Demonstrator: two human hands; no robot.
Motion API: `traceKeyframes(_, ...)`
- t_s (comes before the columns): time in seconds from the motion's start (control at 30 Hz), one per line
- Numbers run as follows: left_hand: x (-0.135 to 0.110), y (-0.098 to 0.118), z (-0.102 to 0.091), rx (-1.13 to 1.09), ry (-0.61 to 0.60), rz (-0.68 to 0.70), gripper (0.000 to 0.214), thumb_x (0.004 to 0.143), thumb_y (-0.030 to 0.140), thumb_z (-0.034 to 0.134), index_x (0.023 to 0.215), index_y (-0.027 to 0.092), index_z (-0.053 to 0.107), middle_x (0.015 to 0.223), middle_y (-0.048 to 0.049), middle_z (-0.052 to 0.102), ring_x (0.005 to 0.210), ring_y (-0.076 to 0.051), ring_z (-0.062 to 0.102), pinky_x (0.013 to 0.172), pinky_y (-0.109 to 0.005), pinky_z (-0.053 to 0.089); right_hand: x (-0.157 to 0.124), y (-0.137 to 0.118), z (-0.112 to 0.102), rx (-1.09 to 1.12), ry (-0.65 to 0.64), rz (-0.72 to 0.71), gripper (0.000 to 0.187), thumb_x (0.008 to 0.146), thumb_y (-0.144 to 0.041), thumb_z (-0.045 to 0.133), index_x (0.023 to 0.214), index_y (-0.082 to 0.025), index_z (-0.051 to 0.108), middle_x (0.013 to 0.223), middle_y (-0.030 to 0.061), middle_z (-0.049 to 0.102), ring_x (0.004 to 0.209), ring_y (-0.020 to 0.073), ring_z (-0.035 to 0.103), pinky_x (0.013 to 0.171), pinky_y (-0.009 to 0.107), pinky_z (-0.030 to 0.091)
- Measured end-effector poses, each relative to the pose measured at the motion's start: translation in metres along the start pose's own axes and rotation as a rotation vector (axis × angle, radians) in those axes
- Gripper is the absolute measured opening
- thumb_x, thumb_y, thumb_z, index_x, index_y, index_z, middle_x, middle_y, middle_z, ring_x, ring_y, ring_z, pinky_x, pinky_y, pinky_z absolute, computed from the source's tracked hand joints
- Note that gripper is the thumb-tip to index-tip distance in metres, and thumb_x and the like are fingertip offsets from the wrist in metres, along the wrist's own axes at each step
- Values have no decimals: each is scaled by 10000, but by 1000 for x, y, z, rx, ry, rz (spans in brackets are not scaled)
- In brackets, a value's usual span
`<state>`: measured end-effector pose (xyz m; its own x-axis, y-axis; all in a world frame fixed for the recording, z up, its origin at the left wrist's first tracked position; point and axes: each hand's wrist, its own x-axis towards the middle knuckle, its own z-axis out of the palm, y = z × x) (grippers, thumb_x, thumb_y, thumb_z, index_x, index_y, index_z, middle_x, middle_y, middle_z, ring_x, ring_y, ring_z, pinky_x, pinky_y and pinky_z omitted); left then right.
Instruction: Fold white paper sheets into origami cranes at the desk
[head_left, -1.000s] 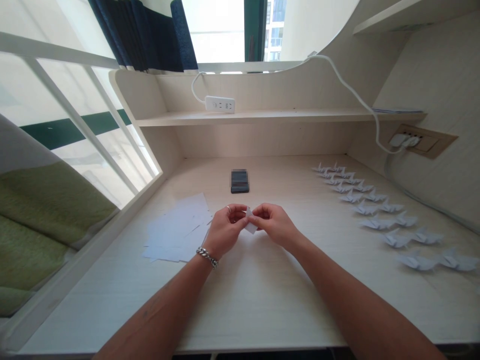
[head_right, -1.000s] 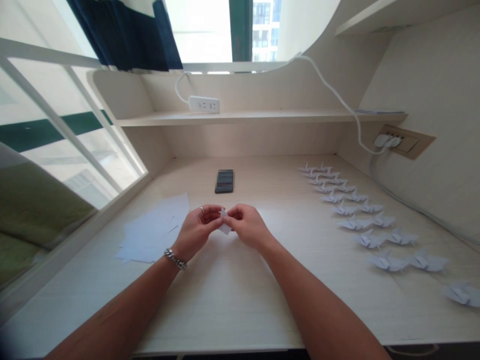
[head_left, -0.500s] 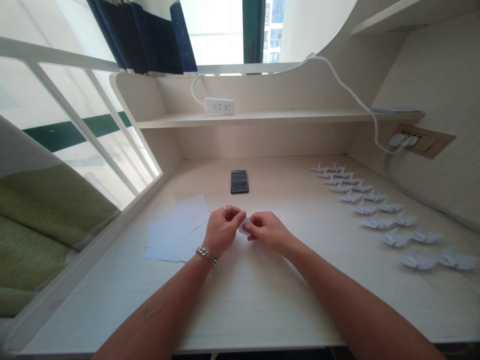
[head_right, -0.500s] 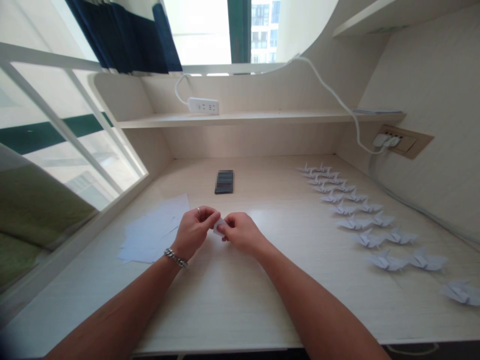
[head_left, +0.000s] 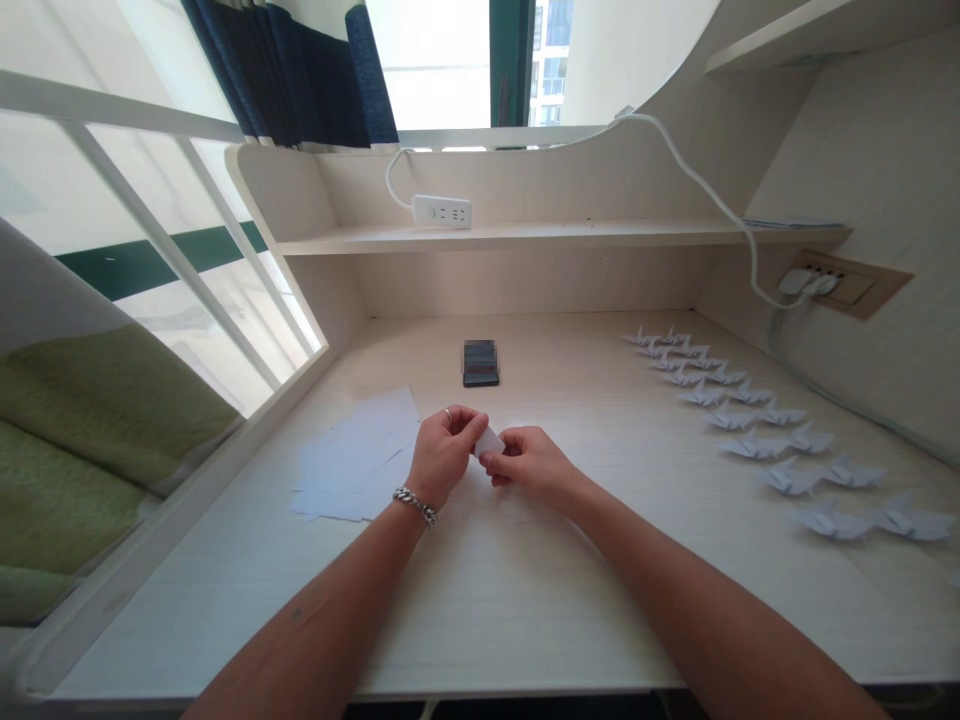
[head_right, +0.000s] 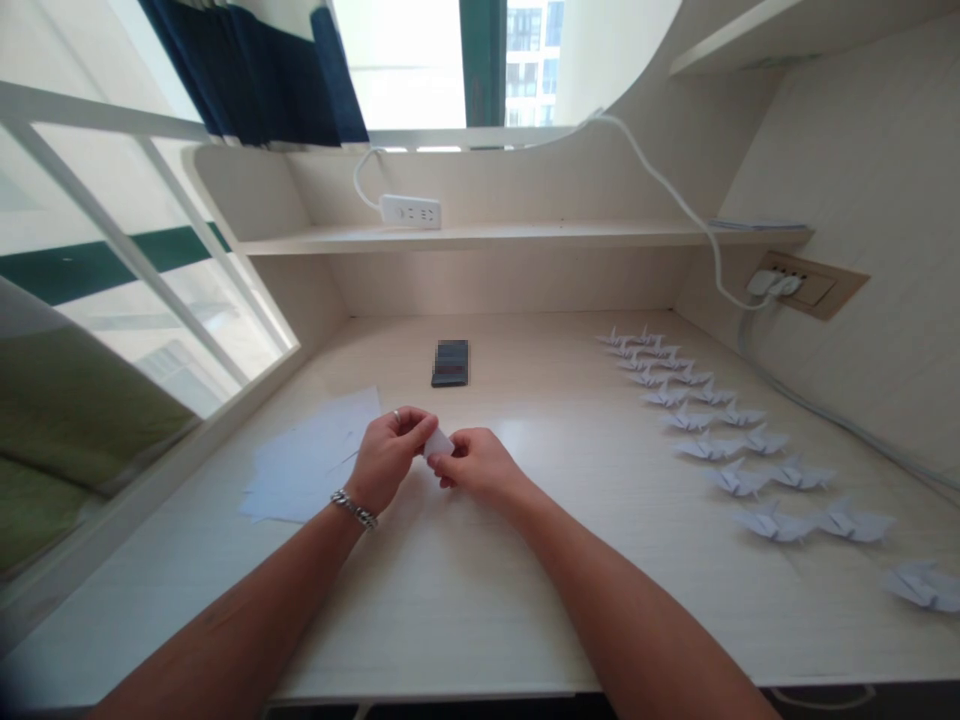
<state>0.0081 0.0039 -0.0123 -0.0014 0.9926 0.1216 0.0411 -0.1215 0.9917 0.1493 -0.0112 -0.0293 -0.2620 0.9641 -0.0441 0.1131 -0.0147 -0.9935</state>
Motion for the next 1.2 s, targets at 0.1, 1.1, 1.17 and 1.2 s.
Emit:
traceKeyframes(0.1, 0, 0, 1, -38, -48, -37, 302, 674, 402, 745, 732, 121, 653, 619, -27, 632, 550, -121, 544, 539, -256, 439, 0, -3, -3, 42, 46, 5, 237, 711, -334, 718, 607, -159, 596, 560, 19, 639, 489, 119, 587, 501, 235, 466)
traceKeyframes(1.1, -2, 5, -2, 26, -30, -9, 278, 671, 390, 729, 640, 130, 637, 559, 1, 582, 529, -107, 495, 524, -241, 393, -1, -2, -6, -28, -6, -52, 281, 756, -416, 667, 661, -162, 592, 576, 11, 624, 526, 124, 595, 518, 232, 457)
traceKeyframes(1.17, -3, 5, -1, 42, -36, -2, 272, 676, 384, 727, 640, 129, 638, 569, 3, 585, 540, -106, 495, 527, -235, 390, -1, -2, -6, -51, -13, -40, 278, 764, -422, 657, 683, -162, 600, 584, 12, 626, 532, 125, 593, 513, 230, 447)
traceKeyframes(1.2, -3, 5, -1, 57, -43, 1, 270, 679, 380, 726, 637, 129, 639, 566, 4, 581, 541, -104, 490, 526, -232, 385, -1, -2, -7, -72, -15, -45, 276, 772, -420, 650, 686, -163, 601, 587, 13, 627, 535, 126, 593, 514, 229, 442)
